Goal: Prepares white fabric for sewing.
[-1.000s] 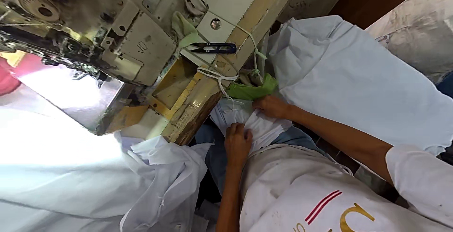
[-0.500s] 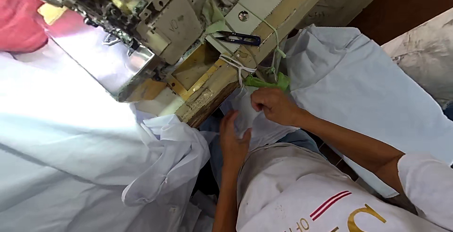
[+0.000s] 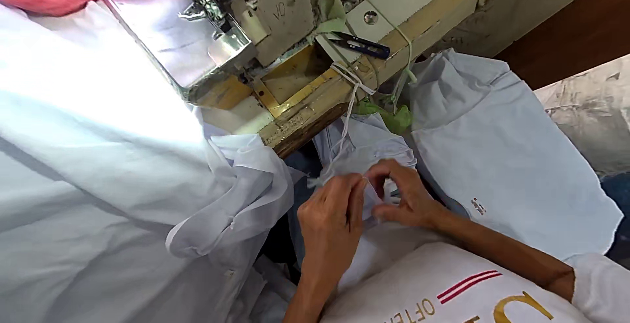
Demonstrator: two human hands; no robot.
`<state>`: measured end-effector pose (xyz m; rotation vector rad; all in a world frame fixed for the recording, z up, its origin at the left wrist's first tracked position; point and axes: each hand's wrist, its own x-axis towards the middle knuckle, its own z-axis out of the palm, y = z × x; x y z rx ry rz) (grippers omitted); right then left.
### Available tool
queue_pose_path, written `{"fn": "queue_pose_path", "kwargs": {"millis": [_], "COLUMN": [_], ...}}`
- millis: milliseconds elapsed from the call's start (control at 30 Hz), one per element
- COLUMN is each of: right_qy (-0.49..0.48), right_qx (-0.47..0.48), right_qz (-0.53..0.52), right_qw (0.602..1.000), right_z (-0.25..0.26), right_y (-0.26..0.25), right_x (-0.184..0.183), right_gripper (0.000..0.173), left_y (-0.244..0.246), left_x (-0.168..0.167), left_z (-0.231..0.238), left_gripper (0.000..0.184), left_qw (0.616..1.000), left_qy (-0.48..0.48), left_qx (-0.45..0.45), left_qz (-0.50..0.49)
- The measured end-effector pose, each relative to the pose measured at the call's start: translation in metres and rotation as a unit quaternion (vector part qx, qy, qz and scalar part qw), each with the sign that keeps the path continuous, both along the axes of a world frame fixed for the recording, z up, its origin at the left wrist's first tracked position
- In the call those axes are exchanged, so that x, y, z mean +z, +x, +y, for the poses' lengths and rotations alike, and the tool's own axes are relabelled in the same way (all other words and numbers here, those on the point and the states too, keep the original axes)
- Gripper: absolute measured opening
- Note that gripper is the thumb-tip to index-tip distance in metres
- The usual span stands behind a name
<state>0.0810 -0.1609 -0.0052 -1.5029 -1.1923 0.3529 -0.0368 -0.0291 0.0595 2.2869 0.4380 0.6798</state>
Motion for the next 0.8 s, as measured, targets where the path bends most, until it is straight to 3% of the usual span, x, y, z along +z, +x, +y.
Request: {"fn": "queue_pose_path", "kwargs": {"millis": [100, 167, 267, 400, 567, 700, 800], "right_qy": [-0.011, -0.085, -0.197, -0.135, -0.099, -0.159, -0.180], "right_qx": [0.056, 0.035, 0.042, 0.114, 0.308, 0.275, 0.268], "right_qz": [0.018, -0.035, -0.060, -0.085, 0.160, 0.295, 0.339], "right_qw": [0.998, 0.995, 0.978, 0.981, 0.933, 0.901, 0.884], "right_z": [0.003, 0.012, 0.030, 0.050, 0.073, 0.094, 0.104], "right_y": [-0.013, -0.013, 0.002, 0.014, 0.001, -0.016, -0.023], "right_x": [0.005, 0.010, 0.016, 0.021, 0.050, 0.057, 0.048], "right_gripper": [0.023, 0.012, 0.007, 0.006, 0.007, 0.025, 0.026], "left_y": [-0.015, -0.030, -0.059, -0.100, -0.129, -0.136, -0.136], "left_x": [0.017, 0.022, 0.031, 0.043, 0.032, 0.012, -0.002], "left_z": [0.002, 0.006, 0.009, 0.011, 0.025, 0.031, 0.033], "left_gripper": [0.022, 0.024, 0.026, 0.022, 0.022, 0.023, 0.021], "left_qw": [0.994, 0.991, 0.992, 0.997, 0.983, 0.973, 0.970], "left_qy": [0.102, 0.125, 0.099, 0.000, -0.032, -0.038, -0.057], "left_qx": [0.021, 0.041, 0.060, 0.076, 0.177, 0.225, 0.232], "left_qz": [0.020, 0.036, 0.042, 0.005, -0.030, -0.040, -0.054]}}
